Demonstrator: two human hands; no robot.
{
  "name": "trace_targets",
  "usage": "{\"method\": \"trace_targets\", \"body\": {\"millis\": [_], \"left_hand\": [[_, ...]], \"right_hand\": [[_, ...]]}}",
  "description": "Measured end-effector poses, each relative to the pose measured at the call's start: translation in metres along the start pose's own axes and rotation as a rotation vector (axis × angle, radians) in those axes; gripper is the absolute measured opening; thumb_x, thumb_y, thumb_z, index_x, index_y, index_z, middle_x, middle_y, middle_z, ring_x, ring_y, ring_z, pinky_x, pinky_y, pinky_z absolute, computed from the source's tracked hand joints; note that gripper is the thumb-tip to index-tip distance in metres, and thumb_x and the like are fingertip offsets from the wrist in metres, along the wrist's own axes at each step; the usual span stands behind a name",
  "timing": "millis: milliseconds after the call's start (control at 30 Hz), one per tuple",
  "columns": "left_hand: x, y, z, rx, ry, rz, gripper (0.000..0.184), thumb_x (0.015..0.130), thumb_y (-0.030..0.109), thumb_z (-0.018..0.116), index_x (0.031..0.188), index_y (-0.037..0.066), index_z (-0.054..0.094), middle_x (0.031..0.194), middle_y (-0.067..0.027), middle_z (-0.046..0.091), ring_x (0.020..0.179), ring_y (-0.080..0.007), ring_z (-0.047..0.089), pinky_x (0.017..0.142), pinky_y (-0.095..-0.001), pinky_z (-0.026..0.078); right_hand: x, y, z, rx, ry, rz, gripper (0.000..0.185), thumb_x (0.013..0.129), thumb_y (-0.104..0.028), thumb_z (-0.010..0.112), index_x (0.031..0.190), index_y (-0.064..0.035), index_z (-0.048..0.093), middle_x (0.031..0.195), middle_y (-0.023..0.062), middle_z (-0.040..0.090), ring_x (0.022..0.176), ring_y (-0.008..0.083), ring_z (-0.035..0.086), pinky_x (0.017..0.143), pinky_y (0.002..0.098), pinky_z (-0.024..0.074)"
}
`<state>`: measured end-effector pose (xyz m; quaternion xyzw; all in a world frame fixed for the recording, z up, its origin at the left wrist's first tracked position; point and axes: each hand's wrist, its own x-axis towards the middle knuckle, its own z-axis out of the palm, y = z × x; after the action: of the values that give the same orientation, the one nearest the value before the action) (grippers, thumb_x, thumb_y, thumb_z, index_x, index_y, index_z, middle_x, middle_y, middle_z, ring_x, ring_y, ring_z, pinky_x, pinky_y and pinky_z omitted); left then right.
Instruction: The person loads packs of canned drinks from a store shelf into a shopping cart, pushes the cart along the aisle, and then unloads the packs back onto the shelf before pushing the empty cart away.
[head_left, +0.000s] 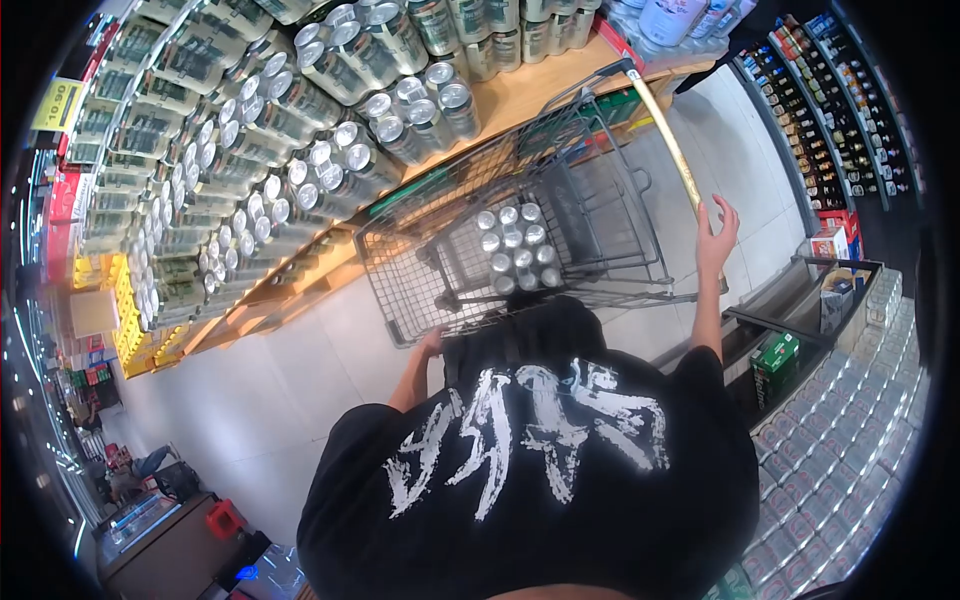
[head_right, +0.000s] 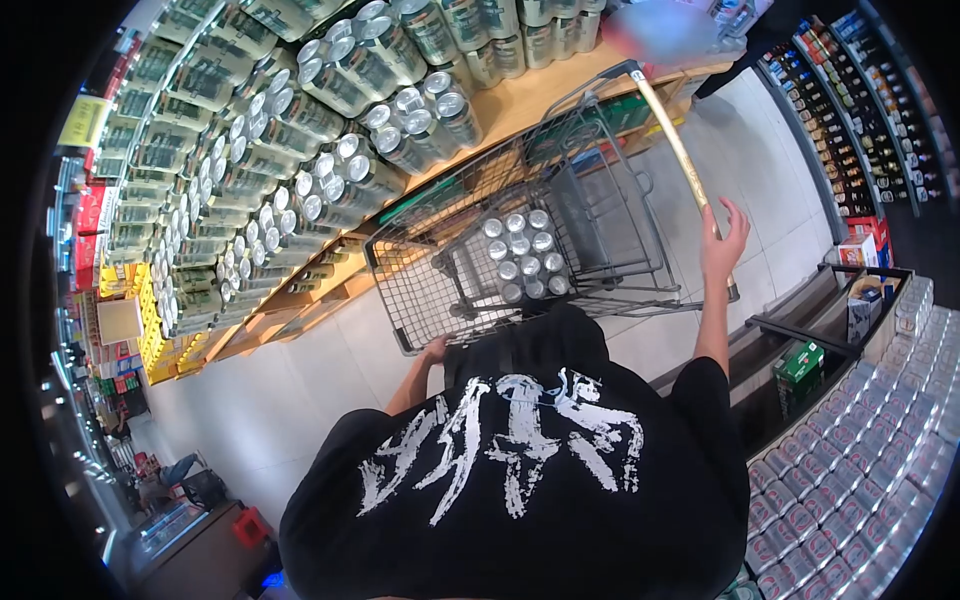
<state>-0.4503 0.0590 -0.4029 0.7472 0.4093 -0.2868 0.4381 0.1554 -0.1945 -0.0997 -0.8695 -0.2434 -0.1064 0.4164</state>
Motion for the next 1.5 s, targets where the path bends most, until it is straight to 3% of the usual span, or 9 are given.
{"method": "trace_targets", "body": {"millis": [100,267,467,567,667,833,1133,1333,1500], "left_hand": [[-0.037,0.065,-0.055,-0.201,-0.368,-0.142,0.058,0.087,0.038,0.061,0.14,0.025,0.041,0.126,-0.0102,0.057,0.1,-0.0249,0.063,0.07,-0.0391,0.058],[-0.034,0.087,-0.101,-0.543,-0.121,0.061,0.046,0.095,0.031,0.056,0.136,0.014,0.045,0.125,-0.0103,0.057,0.095,-0.0208,0.063,0.075,-0.0336,0.053],[-0.049,0.183,-0.165,-0.671,0.284,0.261,0.039,0.098,0.029,0.052,0.132,0.012,0.048,0.118,-0.0082,0.06,0.1,-0.0157,0.058,0.082,-0.0322,0.049],[-0.058,0.222,-0.189,-0.662,0.352,0.382,0.038,0.098,0.028,0.051,0.132,0.01,0.049,0.124,-0.0075,0.058,0.109,-0.0172,0.055,0.091,-0.0325,0.045],[-0.068,0.25,-0.212,-0.698,0.406,0.448,0.038,0.099,0.029,0.048,0.131,0.008,0.049,0.127,-0.0064,0.057,0.115,-0.0177,0.052,0.095,-0.0337,0.042],[-0.073,0.265,-0.24,-0.986,0.505,0.441,0.04,0.102,0.034,0.04,0.133,0.01,0.048,0.129,-0.0075,0.055,0.119,-0.019,0.049,0.1,-0.0371,0.04],[-0.052,0.284,-0.286,-1.197,0.695,0.353,0.059,0.098,0.04,0.049,0.146,0.013,0.028,0.143,-0.0128,0.039,0.131,-0.0225,0.038,0.106,-0.0453,0.033],[-0.039,0.298,-0.311,-1.054,0.792,0.357,0.067,0.096,0.047,0.047,0.147,0.009,0.027,0.146,-0.0107,0.035,0.137,-0.0227,0.029,0.112,-0.0453,0.022],[-0.042,0.307,-0.313,-1.153,0.635,0.212,0.07,0.085,0.049,0.065,0.13,0.001,0.04,0.124,-0.0159,0.05,0.112,-0.0261,0.055,0.085,-0.048,0.048]], "right_hand": [[-0.004,-0.084,0.027,0.122,0.002,-0.362,0.034,0.081,-0.023,0.073,0.108,-0.0051,0.064,0.11,0.011,0.062,0.106,0.0284,0.056,0.092,0.0372,0.0432],[0.012,-0.186,0.119,0.523,-0.447,-0.317,0.037,0.083,-0.029,0.07,0.109,-0.0029,0.064,0.116,0.0128,0.059,0.116,0.026,0.052,0.099,0.0371,0.0391],[0.047,-0.273,0.253,0.685,-0.869,0.415,0.109,0.064,-0.07,0.07,0.134,0.0091,0.041,0.139,0.0312,0.038,0.135,0.0385,0.033,0.106,0.048,0.0343],[0.072,-0.297,0.303,0.637,-1.127,0.627,0.117,0.063,-0.064,0.075,0.143,0.0061,0.026,0.145,0.0261,0.032,0.137,0.0405,0.027,0.099,0.0694,0.0324],[0.074,-0.3,0.339,0.571,-1.121,0.599,0.117,0.063,-0.053,0.081,0.141,0.01,0.023,0.146,0.0276,0.03,0.137,0.0411,0.027,0.094,0.0692,0.0389],[0.067,-0.291,0.351,0.621,-1.015,0.661,0.096,0.064,-0.037,0.086,0.138,-0.0059,0.033,0.141,0.0196,0.04,0.125,0.0373,0.046,0.086,0.0603,0.0507],[0.05,-0.268,0.334,0.796,-0.95,0.476,0.091,0.063,-0.039,0.087,0.13,-0.0018,0.038,0.131,0.018,0.048,0.117,0.0343,0.053,0.077,0.0552,0.0568],[0.015,-0.229,0.323,0.987,-0.9,0.266,0.067,0.066,-0.029,0.088,0.111,-0.0004,0.048,0.112,0.0121,0.056,0.103,0.0184,0.057,0.078,0.0307,0.0521],[-0.02,-0.207,0.291,0.99,-0.88,0.247,0.048,0.063,-0.014,0.088,0.081,-0.0089,0.044,0.084,-0.0007,0.051,0.083,0.0088,0.049,0.075,0.0232,0.0421]]}}
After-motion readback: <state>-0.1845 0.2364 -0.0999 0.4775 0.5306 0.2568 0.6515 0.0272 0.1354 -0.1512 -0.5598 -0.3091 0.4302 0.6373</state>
